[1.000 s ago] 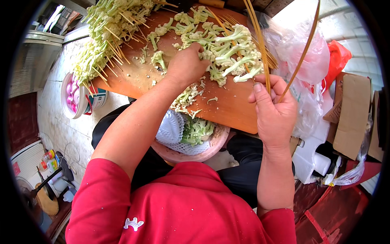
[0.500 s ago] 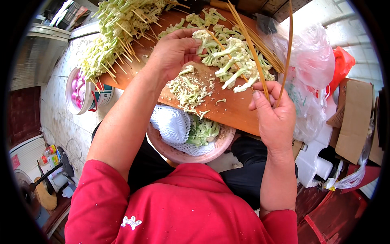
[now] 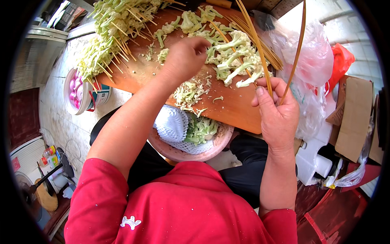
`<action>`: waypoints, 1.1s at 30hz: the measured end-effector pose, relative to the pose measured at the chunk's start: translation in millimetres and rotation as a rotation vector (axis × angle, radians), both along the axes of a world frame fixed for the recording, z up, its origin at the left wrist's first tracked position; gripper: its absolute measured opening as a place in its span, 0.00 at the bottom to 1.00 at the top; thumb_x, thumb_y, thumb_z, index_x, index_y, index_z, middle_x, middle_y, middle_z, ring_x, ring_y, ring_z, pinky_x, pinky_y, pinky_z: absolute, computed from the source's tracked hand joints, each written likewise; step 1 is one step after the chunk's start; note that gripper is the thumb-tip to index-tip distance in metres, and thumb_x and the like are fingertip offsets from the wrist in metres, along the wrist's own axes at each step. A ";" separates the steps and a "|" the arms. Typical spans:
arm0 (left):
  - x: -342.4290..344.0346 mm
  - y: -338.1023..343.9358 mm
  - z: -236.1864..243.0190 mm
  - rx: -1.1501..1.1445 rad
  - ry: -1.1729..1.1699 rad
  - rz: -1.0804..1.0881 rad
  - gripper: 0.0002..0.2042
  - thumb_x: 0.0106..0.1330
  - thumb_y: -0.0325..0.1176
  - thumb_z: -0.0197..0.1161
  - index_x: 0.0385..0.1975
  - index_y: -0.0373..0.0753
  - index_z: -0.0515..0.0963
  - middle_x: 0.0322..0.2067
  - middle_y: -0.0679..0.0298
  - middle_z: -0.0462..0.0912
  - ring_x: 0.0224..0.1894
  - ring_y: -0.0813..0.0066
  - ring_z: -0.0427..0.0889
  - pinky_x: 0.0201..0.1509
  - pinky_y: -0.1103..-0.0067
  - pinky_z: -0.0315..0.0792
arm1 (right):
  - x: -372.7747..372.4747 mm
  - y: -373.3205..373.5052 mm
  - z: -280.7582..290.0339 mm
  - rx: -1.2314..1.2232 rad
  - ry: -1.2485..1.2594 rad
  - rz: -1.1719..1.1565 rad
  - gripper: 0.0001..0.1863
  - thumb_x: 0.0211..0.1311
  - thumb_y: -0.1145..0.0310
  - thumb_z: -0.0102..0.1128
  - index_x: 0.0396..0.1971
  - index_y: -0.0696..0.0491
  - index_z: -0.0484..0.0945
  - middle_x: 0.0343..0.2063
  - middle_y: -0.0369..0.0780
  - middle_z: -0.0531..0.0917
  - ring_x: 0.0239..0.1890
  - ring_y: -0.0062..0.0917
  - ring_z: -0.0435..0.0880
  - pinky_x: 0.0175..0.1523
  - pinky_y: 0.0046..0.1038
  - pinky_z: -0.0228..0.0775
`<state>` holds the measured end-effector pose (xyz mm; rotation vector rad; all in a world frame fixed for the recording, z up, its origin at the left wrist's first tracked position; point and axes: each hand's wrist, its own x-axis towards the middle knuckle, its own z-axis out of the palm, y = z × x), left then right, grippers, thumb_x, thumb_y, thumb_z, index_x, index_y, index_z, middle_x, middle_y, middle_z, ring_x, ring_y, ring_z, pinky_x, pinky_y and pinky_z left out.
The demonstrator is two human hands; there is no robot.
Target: The person skewers pieces of cauliflower onto wooden sticks from a wooden board, placing each completed skewer onto a pile on the same board.
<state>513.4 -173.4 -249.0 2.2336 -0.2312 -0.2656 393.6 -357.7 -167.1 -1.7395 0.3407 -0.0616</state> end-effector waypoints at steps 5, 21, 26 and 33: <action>-23.1 -22.7 -26.3 0.416 -0.207 -0.376 0.11 0.55 0.27 0.52 0.38 0.37 0.76 0.38 0.55 0.76 0.39 0.58 0.79 0.43 0.69 0.74 | -1.7 -3.5 2.9 0.034 -0.006 0.008 0.05 0.59 0.78 0.53 0.36 0.58 0.74 0.21 0.32 0.76 0.24 0.11 0.73 0.29 0.14 0.64; 8.3 -1.7 19.6 -1.061 0.652 0.316 0.08 0.64 0.30 0.53 0.35 0.32 0.70 0.30 0.56 0.78 0.32 0.68 0.80 0.38 0.74 0.79 | -4.0 -1.8 -2.4 -0.001 0.010 0.044 0.05 0.58 0.77 0.54 0.35 0.58 0.75 0.20 0.32 0.76 0.22 0.12 0.73 0.28 0.16 0.64; 9.1 18.5 31.1 -1.194 0.622 0.375 0.08 0.65 0.32 0.54 0.36 0.33 0.71 0.33 0.56 0.79 0.34 0.68 0.80 0.43 0.71 0.79 | -2.3 3.5 -2.9 -0.085 0.090 0.122 0.07 0.60 0.77 0.52 0.37 0.61 0.73 0.23 0.32 0.75 0.24 0.12 0.72 0.31 0.13 0.62; 8.9 28.9 36.0 -1.202 0.553 0.327 0.08 0.66 0.32 0.54 0.37 0.33 0.71 0.33 0.57 0.79 0.34 0.68 0.80 0.42 0.72 0.79 | -1.6 9.8 -4.5 -0.086 0.033 0.089 0.05 0.58 0.77 0.54 0.35 0.58 0.75 0.20 0.32 0.76 0.23 0.12 0.74 0.28 0.16 0.65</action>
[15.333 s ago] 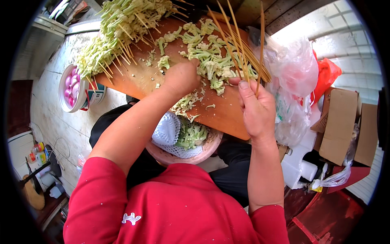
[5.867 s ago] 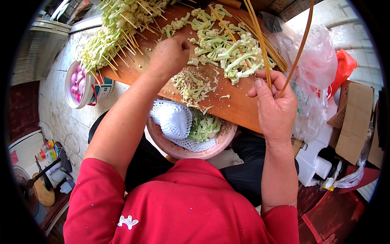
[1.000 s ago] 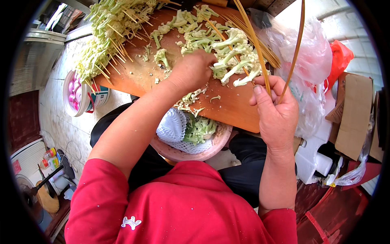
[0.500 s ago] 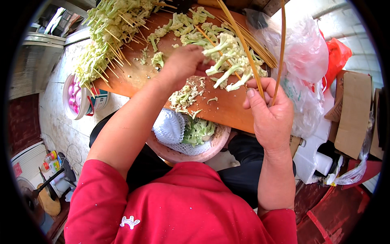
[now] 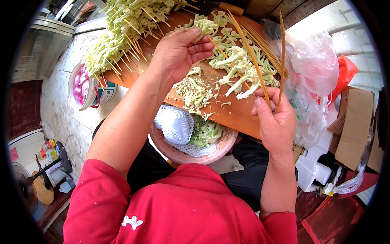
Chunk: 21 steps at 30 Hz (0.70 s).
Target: The person skewers pieces of cauliflower onto wooden sticks from a wooden board, placing each completed skewer onto a pile on the same board.
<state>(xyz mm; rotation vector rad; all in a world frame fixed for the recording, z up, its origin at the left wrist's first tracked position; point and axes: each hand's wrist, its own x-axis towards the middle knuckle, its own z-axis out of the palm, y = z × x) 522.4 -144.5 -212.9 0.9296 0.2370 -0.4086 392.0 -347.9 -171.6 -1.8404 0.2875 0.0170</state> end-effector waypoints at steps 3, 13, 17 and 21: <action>-0.9 1.2 2.1 0.054 -0.040 0.001 0.08 0.65 0.31 0.55 0.37 0.33 0.70 0.32 0.57 0.79 0.34 0.69 0.81 0.42 0.74 0.78 | 0.6 1.7 -0.2 -0.013 0.000 0.000 0.05 0.58 0.77 0.54 0.35 0.58 0.75 0.20 0.32 0.76 0.23 0.12 0.74 0.28 0.16 0.65; -5.6 -6.8 0.8 0.140 -0.037 -0.014 0.10 0.64 0.31 0.56 0.39 0.30 0.71 0.31 0.57 0.79 0.32 0.69 0.81 0.38 0.76 0.79 | -2.9 0.1 -2.1 -0.055 0.018 -0.015 0.04 0.58 0.76 0.55 0.34 0.57 0.75 0.18 0.32 0.75 0.22 0.12 0.73 0.27 0.17 0.64; -7.4 -8.4 -0.8 0.136 0.051 -0.019 0.10 0.64 0.32 0.57 0.38 0.31 0.72 0.32 0.57 0.79 0.33 0.68 0.81 0.39 0.75 0.79 | -4.2 2.5 -3.5 -0.082 0.004 -0.019 0.04 0.58 0.76 0.55 0.33 0.57 0.75 0.17 0.32 0.76 0.21 0.12 0.73 0.26 0.17 0.64; -7.5 -7.1 -0.3 0.093 0.106 -0.057 0.08 0.64 0.32 0.56 0.35 0.32 0.73 0.31 0.57 0.80 0.34 0.67 0.82 0.40 0.73 0.80 | -6.1 2.7 -6.1 -0.076 0.001 -0.034 0.04 0.57 0.76 0.56 0.33 0.57 0.75 0.17 0.33 0.76 0.20 0.13 0.73 0.26 0.18 0.64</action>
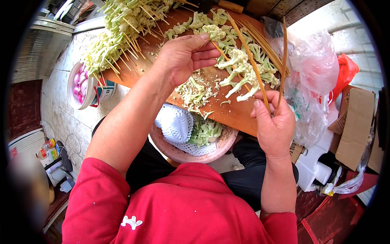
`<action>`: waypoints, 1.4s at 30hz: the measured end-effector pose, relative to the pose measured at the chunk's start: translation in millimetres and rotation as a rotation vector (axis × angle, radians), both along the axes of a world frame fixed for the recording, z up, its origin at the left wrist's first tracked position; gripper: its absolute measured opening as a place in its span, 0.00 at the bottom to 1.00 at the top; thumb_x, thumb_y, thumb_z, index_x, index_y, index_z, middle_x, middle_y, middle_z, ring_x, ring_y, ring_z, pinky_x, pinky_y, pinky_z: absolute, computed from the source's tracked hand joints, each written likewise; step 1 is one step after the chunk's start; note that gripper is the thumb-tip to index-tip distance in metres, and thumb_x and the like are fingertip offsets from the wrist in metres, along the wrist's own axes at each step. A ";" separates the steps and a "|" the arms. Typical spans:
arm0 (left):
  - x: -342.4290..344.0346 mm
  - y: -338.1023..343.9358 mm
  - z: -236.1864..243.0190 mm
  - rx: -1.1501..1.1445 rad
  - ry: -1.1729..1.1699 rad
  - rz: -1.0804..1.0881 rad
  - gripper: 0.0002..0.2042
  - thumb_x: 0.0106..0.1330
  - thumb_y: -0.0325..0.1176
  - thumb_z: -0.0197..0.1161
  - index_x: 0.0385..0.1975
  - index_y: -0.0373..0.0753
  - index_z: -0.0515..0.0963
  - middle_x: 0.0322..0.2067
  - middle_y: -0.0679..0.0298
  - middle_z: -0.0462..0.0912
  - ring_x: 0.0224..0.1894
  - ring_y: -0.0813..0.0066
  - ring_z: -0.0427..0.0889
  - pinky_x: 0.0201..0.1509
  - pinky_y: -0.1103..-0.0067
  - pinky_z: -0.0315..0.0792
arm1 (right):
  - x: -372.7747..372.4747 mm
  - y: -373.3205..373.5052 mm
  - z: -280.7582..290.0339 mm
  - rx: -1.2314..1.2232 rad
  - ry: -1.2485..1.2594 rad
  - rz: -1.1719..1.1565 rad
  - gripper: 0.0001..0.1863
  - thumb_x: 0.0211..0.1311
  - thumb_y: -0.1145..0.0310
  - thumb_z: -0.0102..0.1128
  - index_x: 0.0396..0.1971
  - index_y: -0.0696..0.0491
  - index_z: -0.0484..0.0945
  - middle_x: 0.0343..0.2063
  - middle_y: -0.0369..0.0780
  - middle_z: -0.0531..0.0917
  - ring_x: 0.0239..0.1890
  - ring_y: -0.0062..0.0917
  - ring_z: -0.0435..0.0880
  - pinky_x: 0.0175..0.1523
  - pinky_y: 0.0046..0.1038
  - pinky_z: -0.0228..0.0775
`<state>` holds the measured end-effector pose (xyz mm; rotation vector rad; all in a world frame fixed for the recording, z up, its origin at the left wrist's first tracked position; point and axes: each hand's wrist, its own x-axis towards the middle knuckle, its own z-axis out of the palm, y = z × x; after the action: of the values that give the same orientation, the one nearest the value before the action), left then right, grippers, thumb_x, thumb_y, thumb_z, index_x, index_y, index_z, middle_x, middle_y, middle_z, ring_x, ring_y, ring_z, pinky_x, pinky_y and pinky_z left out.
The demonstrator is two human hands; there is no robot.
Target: The person skewers pieces of cauliflower onto wooden sticks from a wooden board, placing each completed skewer onto a pile on the same board.
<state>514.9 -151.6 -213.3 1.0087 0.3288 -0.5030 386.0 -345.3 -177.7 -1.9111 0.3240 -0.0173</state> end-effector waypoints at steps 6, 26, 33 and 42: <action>-0.9 3.7 3.6 0.020 0.064 -0.067 0.10 0.65 0.33 0.56 0.36 0.32 0.73 0.32 0.57 0.80 0.36 0.66 0.82 0.41 0.72 0.79 | -0.3 0.4 -2.4 -0.033 -0.001 0.016 0.04 0.57 0.76 0.56 0.33 0.57 0.75 0.17 0.33 0.76 0.20 0.13 0.73 0.26 0.18 0.65; -23.4 -19.3 5.0 -0.007 -0.035 -0.085 0.15 0.59 0.24 0.61 0.44 0.34 0.65 0.33 0.62 0.77 0.34 0.73 0.79 0.40 0.78 0.77 | 9.1 6.0 -5.3 0.139 0.029 0.007 0.05 0.60 0.76 0.55 0.35 0.59 0.74 0.19 0.32 0.76 0.22 0.10 0.72 0.27 0.14 0.62; -23.7 -15.7 5.5 0.021 -0.041 0.054 0.21 0.55 0.21 0.62 0.48 0.30 0.62 0.35 0.55 0.78 0.35 0.71 0.79 0.39 0.80 0.75 | 11.8 14.5 -7.0 0.148 0.014 0.045 0.05 0.60 0.76 0.54 0.35 0.59 0.74 0.19 0.31 0.75 0.22 0.10 0.72 0.27 0.13 0.63; -22.9 -11.4 18.3 -0.048 0.005 0.184 0.20 0.54 0.21 0.63 0.46 0.31 0.66 0.34 0.56 0.78 0.32 0.69 0.80 0.38 0.79 0.76 | 14.4 18.3 -4.5 0.195 0.009 0.069 0.06 0.60 0.78 0.53 0.38 0.61 0.72 0.22 0.34 0.76 0.25 0.12 0.74 0.31 0.14 0.66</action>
<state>492.0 -163.0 -195.0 0.9205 0.4077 -0.3454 400.3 -326.9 -182.2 -1.7282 0.2566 0.0667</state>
